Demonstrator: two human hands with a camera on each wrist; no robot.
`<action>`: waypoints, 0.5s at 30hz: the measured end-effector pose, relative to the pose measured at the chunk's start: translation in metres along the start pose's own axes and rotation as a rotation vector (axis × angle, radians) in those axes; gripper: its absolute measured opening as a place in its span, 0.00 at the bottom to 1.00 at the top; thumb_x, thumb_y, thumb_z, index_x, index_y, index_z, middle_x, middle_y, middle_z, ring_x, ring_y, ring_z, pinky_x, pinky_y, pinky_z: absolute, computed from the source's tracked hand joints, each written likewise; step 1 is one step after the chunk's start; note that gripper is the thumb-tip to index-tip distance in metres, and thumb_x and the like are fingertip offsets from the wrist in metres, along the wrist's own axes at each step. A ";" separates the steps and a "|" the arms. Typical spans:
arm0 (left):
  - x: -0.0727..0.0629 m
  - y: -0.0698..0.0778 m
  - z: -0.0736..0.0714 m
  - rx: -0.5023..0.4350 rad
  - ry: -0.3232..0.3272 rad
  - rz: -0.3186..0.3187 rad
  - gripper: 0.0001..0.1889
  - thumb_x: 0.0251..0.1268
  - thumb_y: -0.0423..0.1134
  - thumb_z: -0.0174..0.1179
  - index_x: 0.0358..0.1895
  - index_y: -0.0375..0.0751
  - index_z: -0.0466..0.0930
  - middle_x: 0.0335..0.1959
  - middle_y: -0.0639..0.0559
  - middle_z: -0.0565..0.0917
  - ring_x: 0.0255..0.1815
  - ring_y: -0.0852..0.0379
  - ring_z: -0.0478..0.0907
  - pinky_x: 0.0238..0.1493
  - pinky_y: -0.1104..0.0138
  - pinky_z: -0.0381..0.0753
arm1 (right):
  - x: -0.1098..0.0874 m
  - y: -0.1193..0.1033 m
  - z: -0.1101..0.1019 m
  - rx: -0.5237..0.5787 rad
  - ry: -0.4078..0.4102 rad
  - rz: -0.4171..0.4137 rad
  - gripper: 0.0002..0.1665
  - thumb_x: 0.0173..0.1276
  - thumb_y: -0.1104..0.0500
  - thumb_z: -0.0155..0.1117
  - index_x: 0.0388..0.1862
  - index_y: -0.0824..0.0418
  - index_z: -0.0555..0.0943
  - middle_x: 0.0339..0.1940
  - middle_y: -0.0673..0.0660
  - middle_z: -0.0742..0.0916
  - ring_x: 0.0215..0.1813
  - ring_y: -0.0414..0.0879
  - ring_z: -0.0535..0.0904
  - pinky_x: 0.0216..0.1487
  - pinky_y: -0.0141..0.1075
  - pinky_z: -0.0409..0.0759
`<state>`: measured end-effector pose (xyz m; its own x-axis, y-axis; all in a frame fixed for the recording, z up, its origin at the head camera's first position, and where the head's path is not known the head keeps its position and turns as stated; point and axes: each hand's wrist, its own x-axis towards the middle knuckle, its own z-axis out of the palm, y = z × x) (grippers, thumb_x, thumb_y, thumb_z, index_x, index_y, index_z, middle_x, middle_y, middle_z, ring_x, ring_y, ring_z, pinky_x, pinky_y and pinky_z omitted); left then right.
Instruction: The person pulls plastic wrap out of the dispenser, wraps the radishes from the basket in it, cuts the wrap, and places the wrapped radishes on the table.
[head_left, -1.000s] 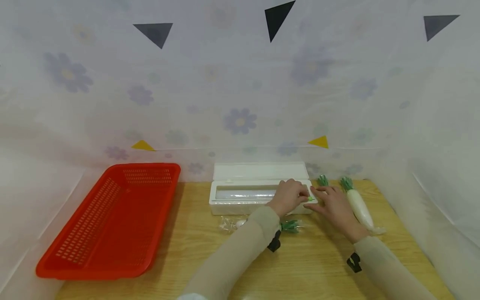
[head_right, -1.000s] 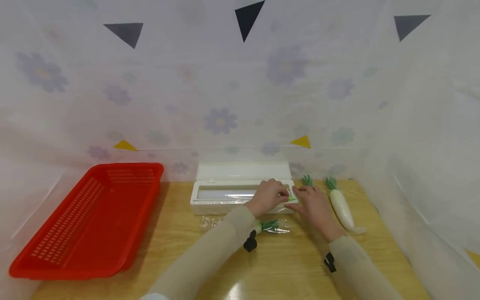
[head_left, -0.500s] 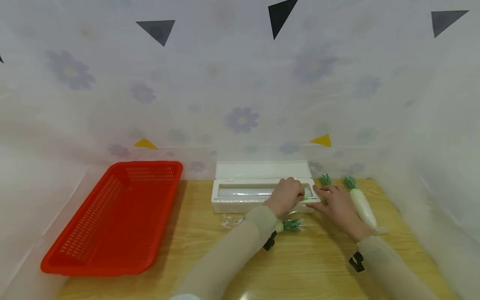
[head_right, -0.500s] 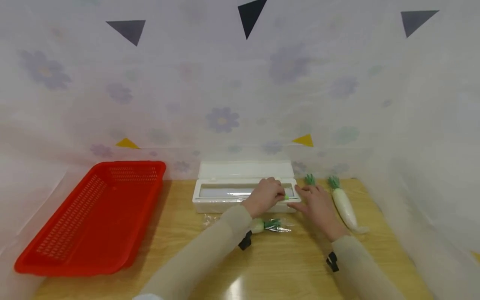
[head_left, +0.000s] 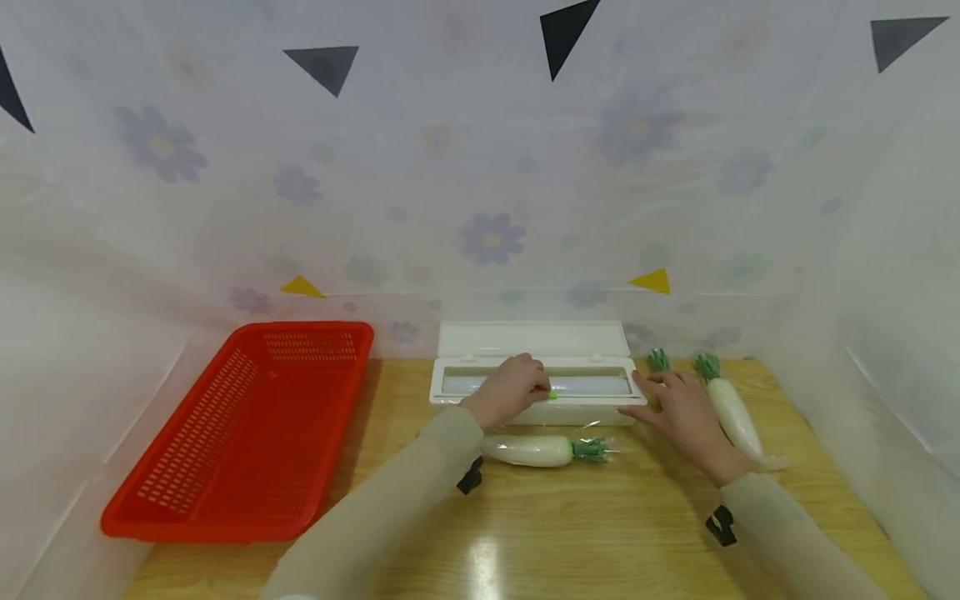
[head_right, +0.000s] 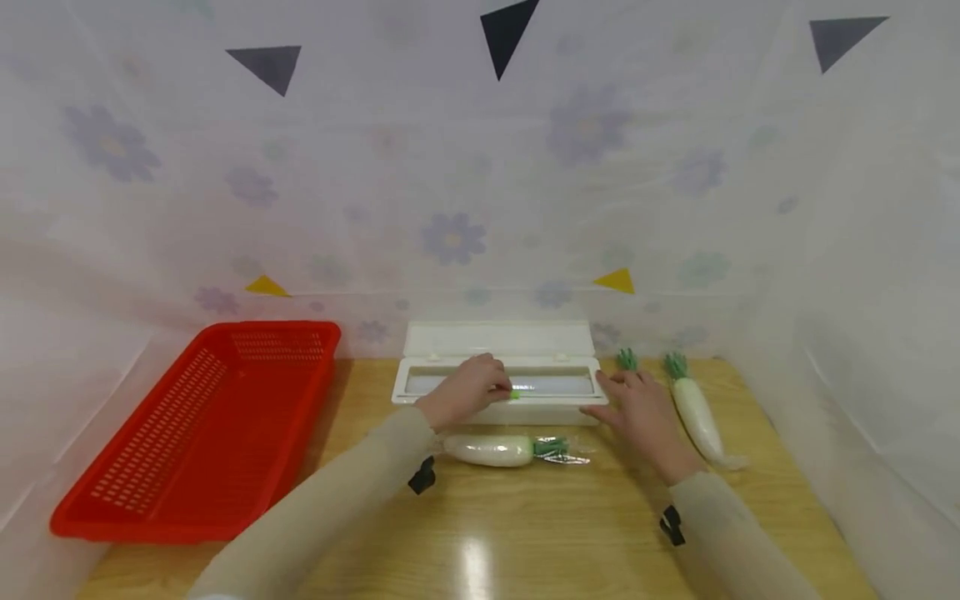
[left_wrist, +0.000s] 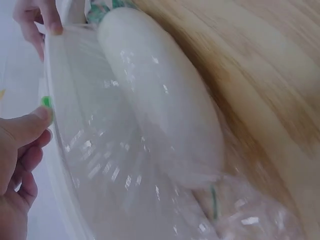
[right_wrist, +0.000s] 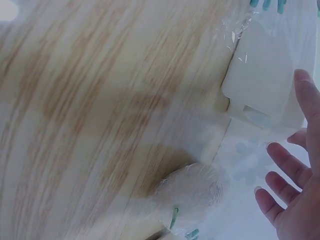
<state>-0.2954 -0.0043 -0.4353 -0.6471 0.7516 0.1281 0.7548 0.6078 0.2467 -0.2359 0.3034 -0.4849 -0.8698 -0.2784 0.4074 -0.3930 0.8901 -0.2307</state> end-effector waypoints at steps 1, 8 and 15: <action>-0.003 -0.003 -0.001 -0.013 0.003 0.003 0.07 0.75 0.40 0.63 0.45 0.46 0.91 0.38 0.55 0.85 0.40 0.58 0.75 0.49 0.66 0.74 | 0.000 0.000 0.000 0.002 0.006 -0.003 0.40 0.60 0.50 0.79 0.67 0.68 0.80 0.54 0.72 0.85 0.55 0.69 0.78 0.59 0.66 0.73; -0.020 -0.014 -0.011 -0.066 0.011 0.009 0.06 0.74 0.37 0.65 0.43 0.43 0.91 0.35 0.54 0.84 0.38 0.56 0.73 0.46 0.64 0.75 | -0.001 0.002 0.001 -0.002 0.016 -0.029 0.40 0.60 0.50 0.80 0.67 0.68 0.80 0.53 0.71 0.86 0.53 0.67 0.78 0.55 0.63 0.75; -0.034 -0.027 -0.021 -0.065 -0.001 0.005 0.05 0.73 0.35 0.66 0.41 0.42 0.91 0.33 0.54 0.84 0.38 0.56 0.75 0.46 0.63 0.78 | -0.002 -0.003 -0.003 -0.005 0.013 -0.019 0.40 0.60 0.51 0.79 0.67 0.69 0.79 0.53 0.72 0.85 0.53 0.68 0.78 0.56 0.64 0.75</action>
<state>-0.2956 -0.0518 -0.4256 -0.6430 0.7549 0.1290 0.7497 0.5860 0.3074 -0.2319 0.3028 -0.4827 -0.8579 -0.2908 0.4235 -0.4082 0.8865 -0.2181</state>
